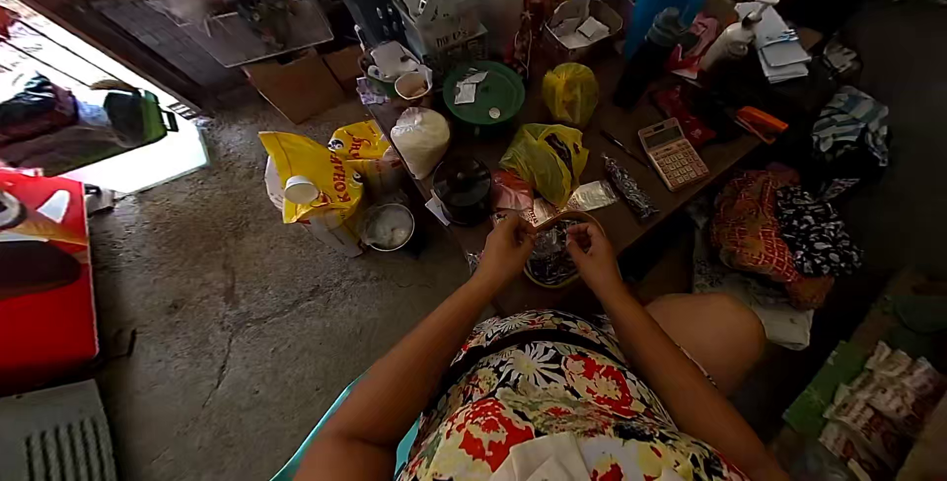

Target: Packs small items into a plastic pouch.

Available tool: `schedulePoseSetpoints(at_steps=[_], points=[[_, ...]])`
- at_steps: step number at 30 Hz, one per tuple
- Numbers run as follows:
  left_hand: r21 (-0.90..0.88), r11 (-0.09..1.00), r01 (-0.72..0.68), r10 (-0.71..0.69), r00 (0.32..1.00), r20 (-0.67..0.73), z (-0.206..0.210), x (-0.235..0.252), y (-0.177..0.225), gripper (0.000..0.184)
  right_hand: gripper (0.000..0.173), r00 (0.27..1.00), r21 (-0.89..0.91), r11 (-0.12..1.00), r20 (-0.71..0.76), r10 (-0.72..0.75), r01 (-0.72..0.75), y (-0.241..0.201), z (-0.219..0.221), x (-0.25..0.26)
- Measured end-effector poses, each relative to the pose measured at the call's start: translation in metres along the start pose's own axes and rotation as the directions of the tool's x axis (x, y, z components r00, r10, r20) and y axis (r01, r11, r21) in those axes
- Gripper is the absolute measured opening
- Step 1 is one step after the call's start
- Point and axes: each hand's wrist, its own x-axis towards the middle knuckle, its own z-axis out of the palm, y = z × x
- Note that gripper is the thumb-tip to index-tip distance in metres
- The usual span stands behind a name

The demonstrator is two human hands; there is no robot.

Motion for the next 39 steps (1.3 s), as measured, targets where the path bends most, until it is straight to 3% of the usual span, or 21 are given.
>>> schedulePoseSetpoints(at_steps=[4,10,15,17,19,21,22,25,28,30,32,34,36,39], points=[[-0.029,0.998,0.063,-0.063,0.998,0.018,0.017,0.014,-0.015,0.029,0.038,0.984,-0.023,0.987,0.08,0.161,-0.16,0.024,0.004,0.02],[-0.043,0.991,0.129,-0.127,0.991,0.041,0.037,0.024,-0.027,0.055,0.042,0.963,-0.042,0.991,0.234,0.131,-0.125,0.013,0.02,0.022],[-0.157,0.981,0.112,-0.11,0.994,0.02,0.029,0.019,-0.025,0.028,0.041,0.961,0.172,0.976,0.262,0.086,-0.134,-0.002,0.02,0.011],[-0.167,0.982,0.09,-0.09,0.996,0.004,0.022,0.017,-0.026,0.024,0.04,0.948,0.419,0.874,0.291,0.129,-0.248,-0.009,0.016,0.008],[-0.136,0.988,0.069,-0.068,0.998,0.014,0.016,0.015,-0.027,0.023,0.028,0.904,0.645,0.644,0.381,0.195,-0.411,-0.013,0.01,0.008],[-0.103,0.993,0.051,-0.052,0.999,-0.002,0.012,0.011,-0.027,0.022,0.015,0.862,0.734,0.454,0.455,0.223,-0.505,-0.014,0.011,0.006],[-0.109,0.993,0.035,-0.039,0.999,-0.036,0.011,0.009,-0.03,0.022,0.014,0.855,0.743,0.428,0.476,0.205,-0.515,-0.013,0.013,0.004],[-0.369,0.929,-0.006,-0.039,0.993,-0.115,0.012,0.003,-0.035,0.023,0.018,0.895,0.685,0.591,0.413,0.166,-0.426,-0.015,0.018,0.002],[-0.757,0.653,0.01,-0.104,0.992,-0.076,0.015,-0.004,-0.029,0.026,0.019,0.936,0.619,0.705,0.273,0.221,-0.346,-0.019,0.026,0.003],[-0.8,0.6,0.013,-0.071,0.997,-0.037,0.017,-0.005,-0.029,0.026,0.017,0.96,0.569,0.775,0.198,0.197,-0.276,-0.022,0.031,-0.001],[-0.608,0.793,-0.023,-0.019,0.998,-0.061,0.016,-0.006,-0.03,0.018,0.013,0.986,0.472,0.867,0.129,0.109,-0.158,-0.02,0.033,-0.002],[-0.156,0.981,-0.111,0.087,0.984,-0.155,0.014,-0.009,-0.025,0.009,0.01,0.996,0.337,0.941,0.092,0.005,-0.036,-0.016,0.034,-0.005],[0.154,0.97,-0.188,0.221,0.946,-0.236,0.015,-0.013,-0.016,0.006,0.006,0.992,0.212,0.973,0.069,-0.11,0.093,-0.021,0.034,-0.011],[0.385,0.885,-0.262,0.37,0.897,-0.241,0.017,-0.02,-0.008,0.007,0.008,0.964,0.108,0.961,0.056,-0.26,0.253,-0.029,0.032,-0.018]])
